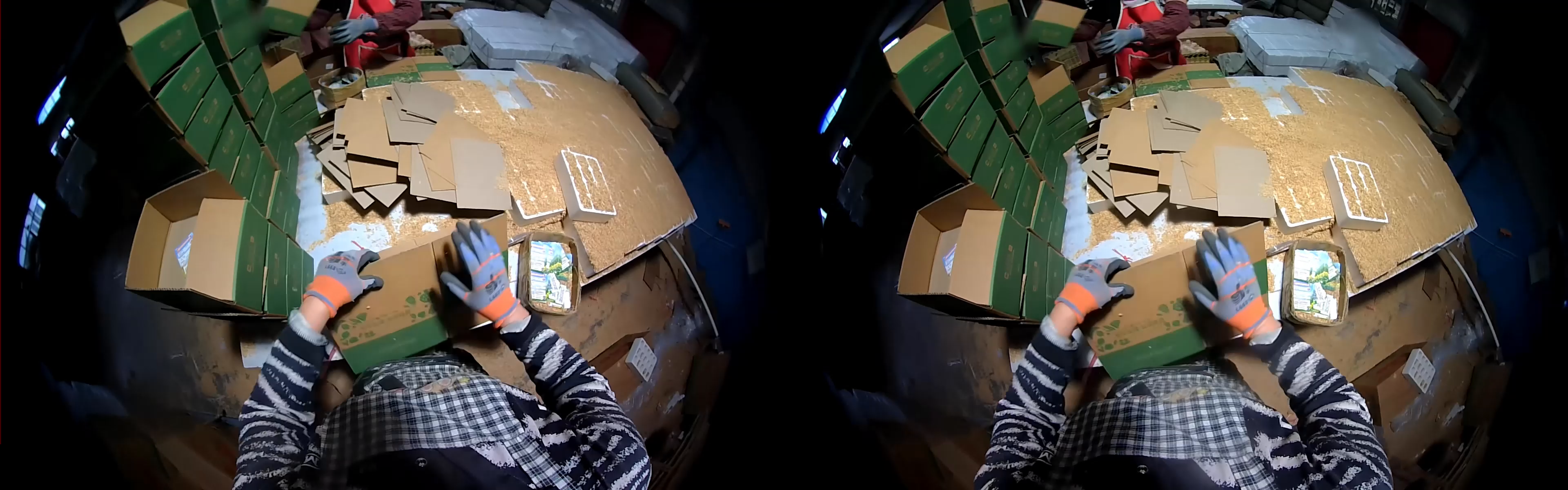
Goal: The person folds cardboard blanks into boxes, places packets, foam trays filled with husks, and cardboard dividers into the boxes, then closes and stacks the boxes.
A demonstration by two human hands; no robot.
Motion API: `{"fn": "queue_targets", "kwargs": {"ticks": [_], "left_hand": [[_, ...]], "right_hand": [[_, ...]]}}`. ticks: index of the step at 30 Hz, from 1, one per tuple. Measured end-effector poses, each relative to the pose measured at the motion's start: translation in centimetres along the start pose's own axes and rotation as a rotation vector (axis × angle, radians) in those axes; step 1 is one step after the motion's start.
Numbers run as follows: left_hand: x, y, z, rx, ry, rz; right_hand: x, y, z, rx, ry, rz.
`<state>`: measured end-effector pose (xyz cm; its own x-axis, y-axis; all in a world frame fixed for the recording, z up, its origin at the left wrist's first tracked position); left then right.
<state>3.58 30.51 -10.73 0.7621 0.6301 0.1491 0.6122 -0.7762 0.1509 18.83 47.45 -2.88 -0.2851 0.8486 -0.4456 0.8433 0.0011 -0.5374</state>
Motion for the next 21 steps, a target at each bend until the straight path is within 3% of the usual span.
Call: {"fn": "queue_targets", "kwargs": {"ticks": [2,5,6,7,9,10,12,13,15,18,19,21], "left_hand": [[4.0,2.0,-7.0,0.2,-0.173,0.09],[5.5,0.9,-4.4,0.08,-0.397,0.05],[5.3,1.4,-5.1,0.254,-0.285,0.122],[4.4,1.5,-4.8,0.275,-0.258,0.118],[4.4,1.6,-4.0,0.037,0.017,0.2],[4.8,1.9,-5.0,0.038,0.013,0.212],[3.6,2.3,-3.4,-0.284,0.022,0.051],[1.7,1.5,-2.7,-0.28,-0.136,0.053],[-1.9,0.8,-2.9,-0.344,0.369,-0.195],[-1.7,0.1,-9.0,0.682,0.463,-0.141],[-1.6,-0.5,-7.3,0.717,0.615,-0.097],[6.9,-0.1,-8.1,0.55,0.493,0.188]], "right_hand": [[0.3,-2.5,-2.9,0.045,0.102,0.014],[1.6,-2.1,-0.7,-0.032,0.189,0.03],[0.7,-1.2,-1.1,0.049,0.154,-0.031],[0.0,-0.4,-1.4,0.057,0.096,-0.101],[-1.1,1.8,-2.6,0.103,0.013,-0.229],[-1.1,2.8,-2.9,0.087,-0.05,-0.262],[-1.3,3.6,-4.1,0.012,-0.203,-0.307],[-1.9,3.3,-5.2,-0.035,-0.31,-0.349],[-1.0,2.4,-7.8,0.116,-0.614,-0.231],[-2.9,0.2,-4.0,-0.148,-0.619,-0.187],[-2.5,0.6,-0.7,-0.243,-0.542,-0.167],[-0.9,3.7,7.9,-0.798,-0.244,-0.092]]}}
Point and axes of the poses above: each hand's wrist, its own y-axis away from the middle knuckle, its own z-axis out of the palm, x = y × z, the point moved 10 cm from there along -y, towards the middle knuckle, and after that the axes turned 14 degrees about -y, right-handed, at the moved point
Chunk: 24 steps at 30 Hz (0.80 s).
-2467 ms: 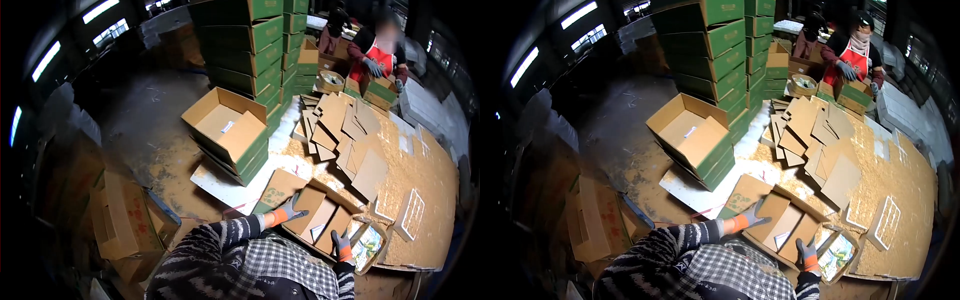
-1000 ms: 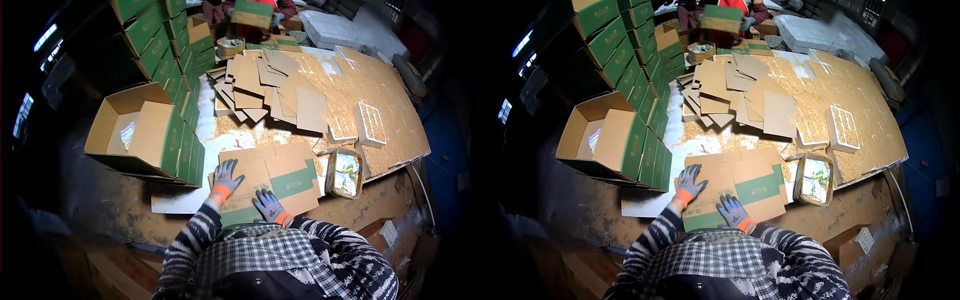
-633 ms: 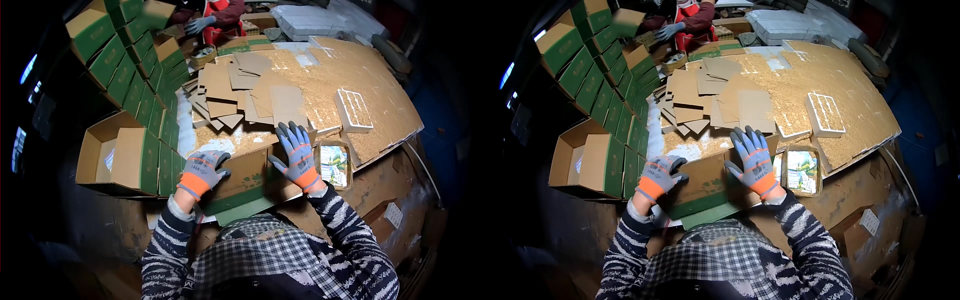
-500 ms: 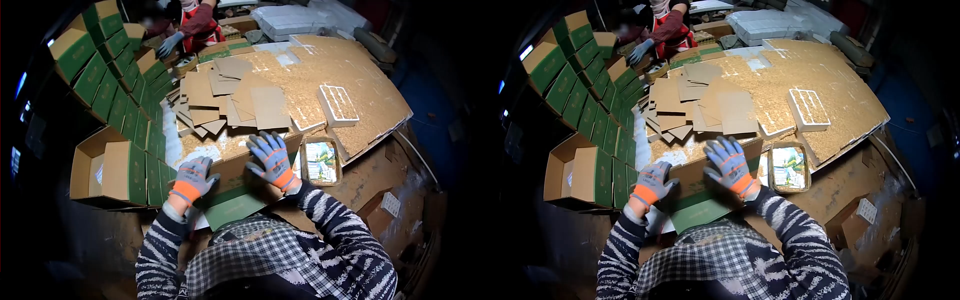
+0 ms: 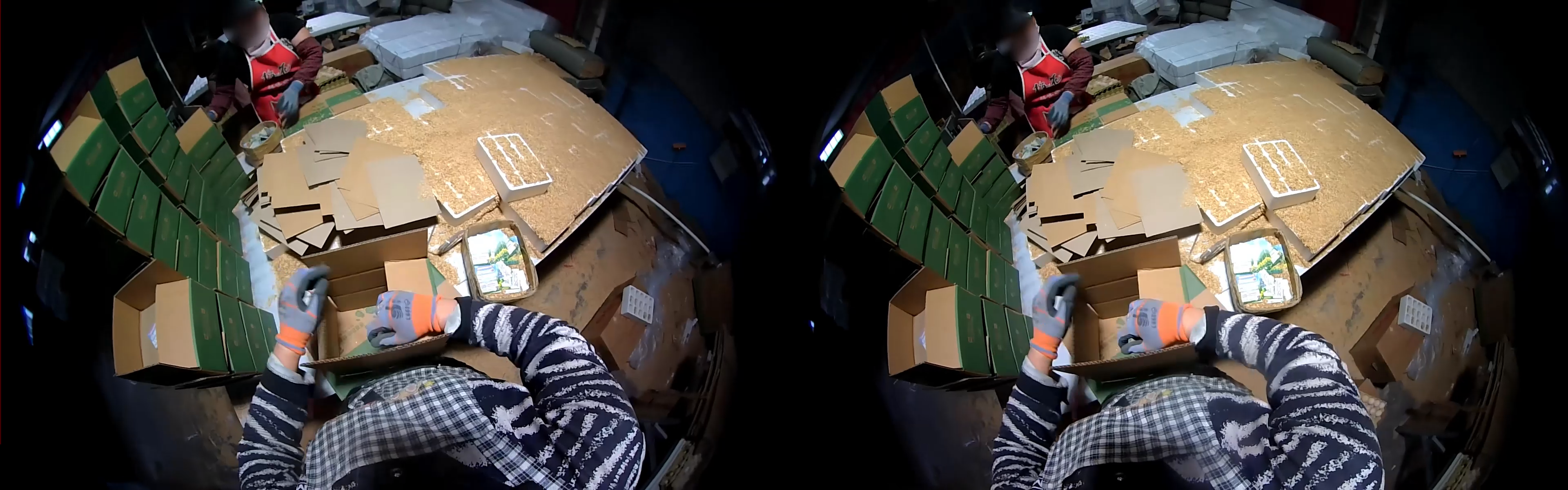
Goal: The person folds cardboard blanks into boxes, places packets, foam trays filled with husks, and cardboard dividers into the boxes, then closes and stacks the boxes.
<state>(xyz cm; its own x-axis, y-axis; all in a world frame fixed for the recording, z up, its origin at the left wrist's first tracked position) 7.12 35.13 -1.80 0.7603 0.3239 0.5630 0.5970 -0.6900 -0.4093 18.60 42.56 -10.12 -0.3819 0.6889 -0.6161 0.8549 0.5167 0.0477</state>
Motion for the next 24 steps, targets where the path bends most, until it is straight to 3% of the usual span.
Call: {"fn": "queue_targets", "kwargs": {"ticks": [1,2,4,5,6,8,9,10,12,13,14,16,18,19,20,21,22,24], "left_hand": [[1.7,0.1,1.7,-0.147,-0.183,0.193],[2.8,1.1,3.7,-0.293,-0.366,0.382],[-2.2,3.8,7.4,-0.533,-0.431,0.228],[-3.8,4.6,8.5,-0.58,-0.398,0.221],[-4.8,5.2,9.3,-0.63,-0.364,0.215],[-5.8,4.6,9.1,-0.61,-0.04,-0.022],[-6.0,4.2,8.4,-0.572,0.121,-0.124],[-6.5,3.6,7.7,-0.557,0.155,-0.041],[-8.6,3.1,4.5,-0.372,0.344,-0.205],[-11.8,4.7,3.5,-0.096,0.447,-0.285],[-13.3,6.4,2.4,0.062,0.513,-0.371],[-17.0,10.8,0.9,0.262,0.432,-0.72],[-17.4,12.6,0.3,0.289,0.447,-0.702],[-14.8,11.0,-0.2,0.184,0.498,-0.678],[-11.0,8.2,-1.2,0.123,0.657,-0.494],[-7.2,5.6,-2.7,0.01,0.511,-0.396],[-3.6,3.1,-3.7,-0.1,0.364,-0.293],[-2.4,1.2,-3.2,-0.083,0.372,-0.32]], "right_hand": [[-0.6,0.8,-1.2,0.244,-0.021,-0.209],[-1.5,1.4,-2.9,0.247,-0.02,-0.207],[-1.3,3.8,-9.3,0.577,0.071,0.066],[-1.5,3.9,-9.8,0.569,-0.127,0.139],[-1.6,3.0,-7.1,0.298,-0.429,0.215],[-4.2,2.4,-2.0,-0.056,-0.204,0.185],[-1.7,1.8,0.7,-0.211,-0.211,0.298],[-0.9,1.7,-0.1,-0.211,-0.372,0.298],[0.1,0.4,-3.4,0.037,0.042,-0.118],[3.0,0.2,-3.1,0.097,-0.03,-0.048],[4.7,0.6,-2.6,0.008,-0.149,0.084],[3.2,1.9,-7.1,0.317,-0.128,0.036],[4.9,3.6,-9.0,0.559,-0.367,0.142],[5.8,4.8,-9.2,0.866,-0.518,0.078],[6.3,6.1,-8.1,1.172,-0.667,0.012],[7.5,5.6,-6.0,1.252,-1.128,0.047],[7.5,5.2,-5.1,1.265,-1.019,0.087],[8.1,2.2,1.6,0.733,0.078,0.29]]}}
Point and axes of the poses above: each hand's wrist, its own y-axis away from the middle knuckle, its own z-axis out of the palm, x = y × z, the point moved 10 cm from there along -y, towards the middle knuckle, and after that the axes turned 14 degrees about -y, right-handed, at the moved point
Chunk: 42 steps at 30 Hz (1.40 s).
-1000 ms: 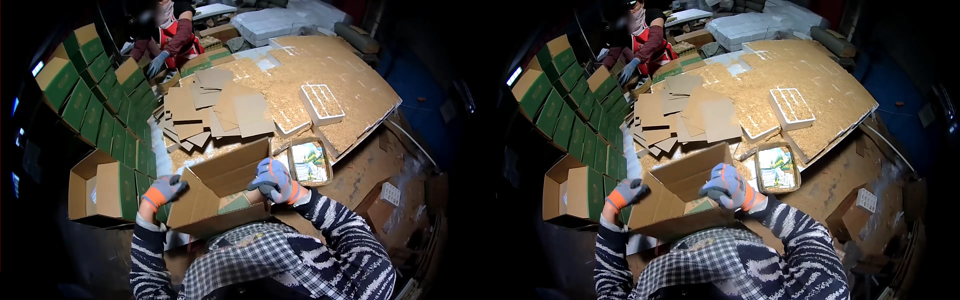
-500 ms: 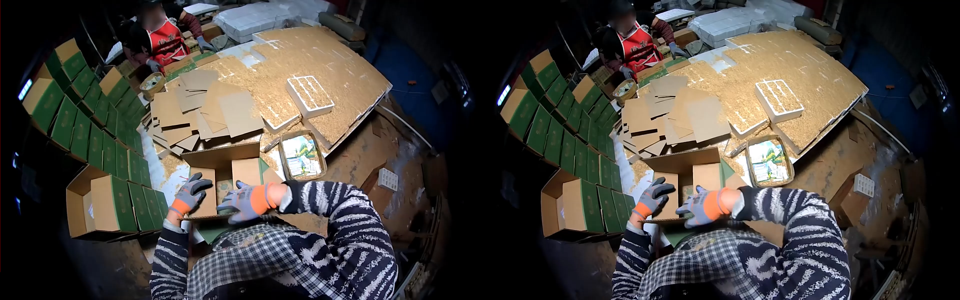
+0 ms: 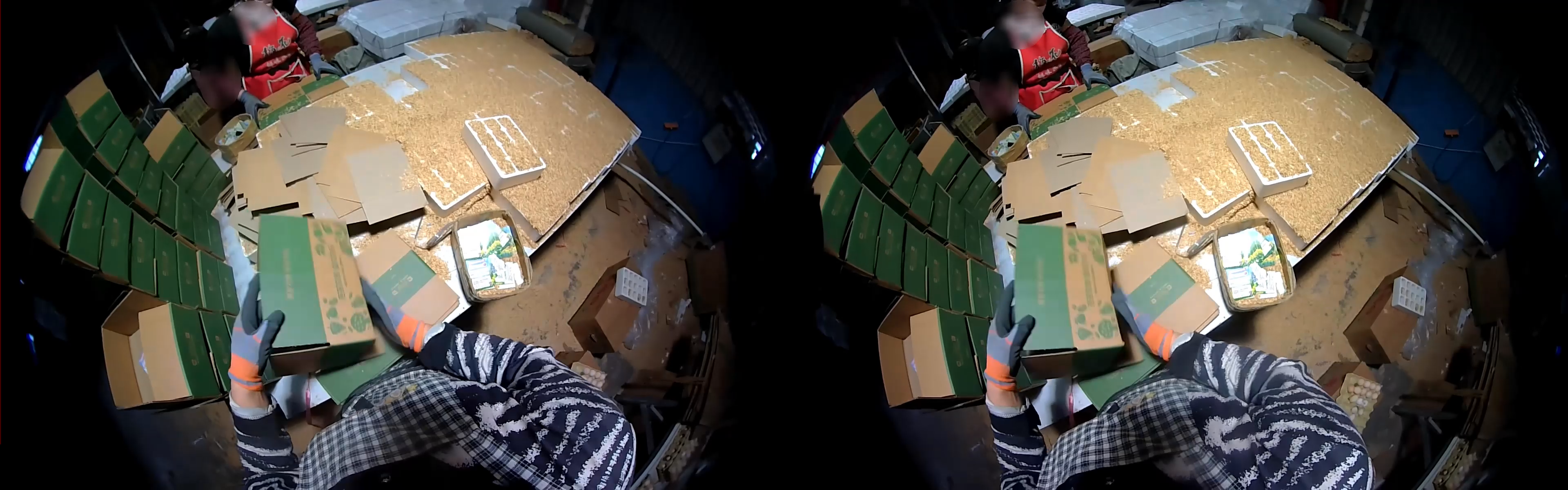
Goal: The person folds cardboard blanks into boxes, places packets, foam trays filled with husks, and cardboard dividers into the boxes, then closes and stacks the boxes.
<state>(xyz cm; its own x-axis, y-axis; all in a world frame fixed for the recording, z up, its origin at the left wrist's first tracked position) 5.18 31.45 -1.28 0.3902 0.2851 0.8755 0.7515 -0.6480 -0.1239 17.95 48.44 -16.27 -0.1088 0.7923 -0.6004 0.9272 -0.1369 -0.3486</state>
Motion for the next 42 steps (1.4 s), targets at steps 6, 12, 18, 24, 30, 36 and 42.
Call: {"fn": "queue_targets", "kwargs": {"ticks": [6,12,18,24,30,36,42], "left_hand": [[-6.0,3.7,12.3,-0.621,-0.766,0.068],[-7.2,3.9,10.3,-0.725,-0.42,0.143],[-4.1,-0.1,6.4,-0.175,-0.579,0.205],[-8.6,-0.2,2.2,0.254,-0.647,-0.141],[-15.1,0.6,3.0,0.133,-0.207,-0.32],[-15.2,0.9,3.2,0.119,-0.193,-0.302],[-16.6,-0.1,4.1,0.159,-0.106,-0.251]], "right_hand": [[11.6,1.6,0.2,-0.495,-0.015,0.518],[32.3,0.1,-19.4,0.403,0.455,1.066],[44.6,1.0,-11.7,0.436,-0.282,1.452],[32.3,-3.7,-15.5,1.417,-0.578,1.02],[31.3,-2.2,-17.2,1.72,-0.985,0.606],[27.2,2.4,-21.4,1.463,-1.266,0.335],[11.2,-0.7,-30.4,0.811,-0.891,0.089]]}}
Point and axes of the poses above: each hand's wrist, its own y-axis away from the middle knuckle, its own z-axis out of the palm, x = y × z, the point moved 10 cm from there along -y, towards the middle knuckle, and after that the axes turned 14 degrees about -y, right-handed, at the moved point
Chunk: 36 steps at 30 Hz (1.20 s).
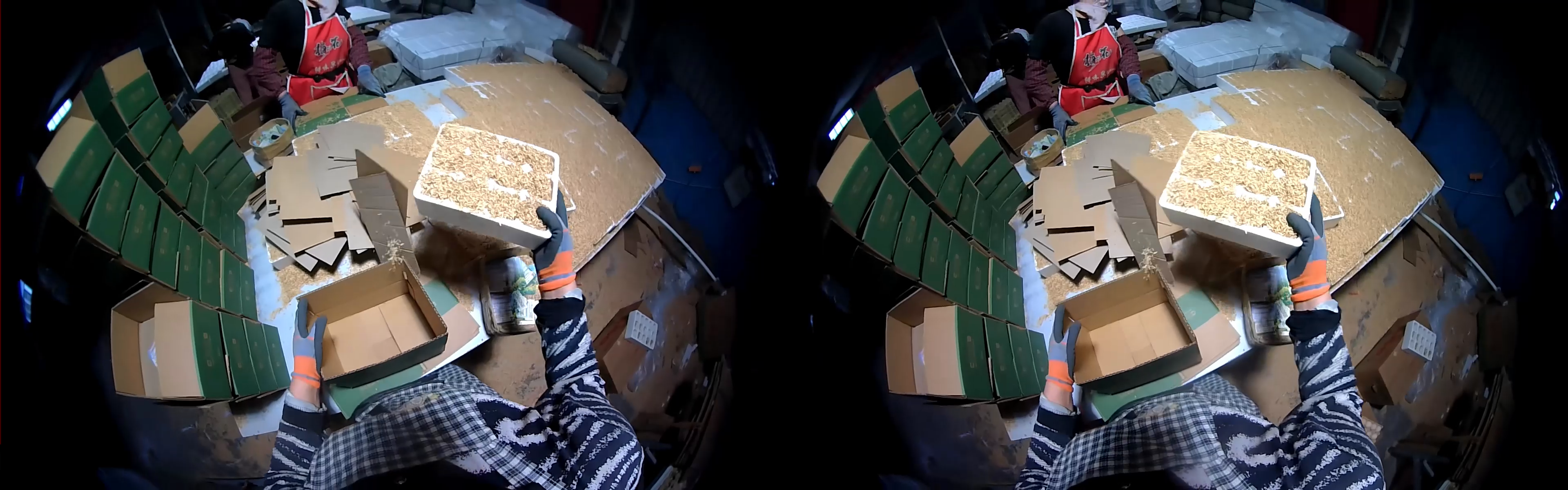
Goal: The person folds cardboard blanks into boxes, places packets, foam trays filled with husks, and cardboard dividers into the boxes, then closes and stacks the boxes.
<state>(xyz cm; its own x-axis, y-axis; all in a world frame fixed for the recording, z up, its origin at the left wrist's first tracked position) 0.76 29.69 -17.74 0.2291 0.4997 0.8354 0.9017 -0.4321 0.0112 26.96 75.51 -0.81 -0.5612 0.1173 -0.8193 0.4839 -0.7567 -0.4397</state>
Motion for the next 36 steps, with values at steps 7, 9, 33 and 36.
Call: {"fn": "queue_targets", "kwargs": {"ticks": [7,9,33,36], "left_hand": [[-1.6,-1.4,1.8,0.003,0.461,-0.029],[-4.1,-2.4,3.0,-0.044,0.655,-0.06],[-0.4,1.4,1.8,-0.008,0.288,-0.024],[-1.5,2.2,1.0,-0.021,0.25,0.014]], "right_hand": [[-3.3,3.2,8.0,-0.392,0.096,0.113],[-1.2,5.4,10.5,-0.416,0.051,0.361],[10.3,16.5,16.1,-0.408,0.019,0.85],[12.3,17.9,15.4,-0.437,0.125,0.763]]}}
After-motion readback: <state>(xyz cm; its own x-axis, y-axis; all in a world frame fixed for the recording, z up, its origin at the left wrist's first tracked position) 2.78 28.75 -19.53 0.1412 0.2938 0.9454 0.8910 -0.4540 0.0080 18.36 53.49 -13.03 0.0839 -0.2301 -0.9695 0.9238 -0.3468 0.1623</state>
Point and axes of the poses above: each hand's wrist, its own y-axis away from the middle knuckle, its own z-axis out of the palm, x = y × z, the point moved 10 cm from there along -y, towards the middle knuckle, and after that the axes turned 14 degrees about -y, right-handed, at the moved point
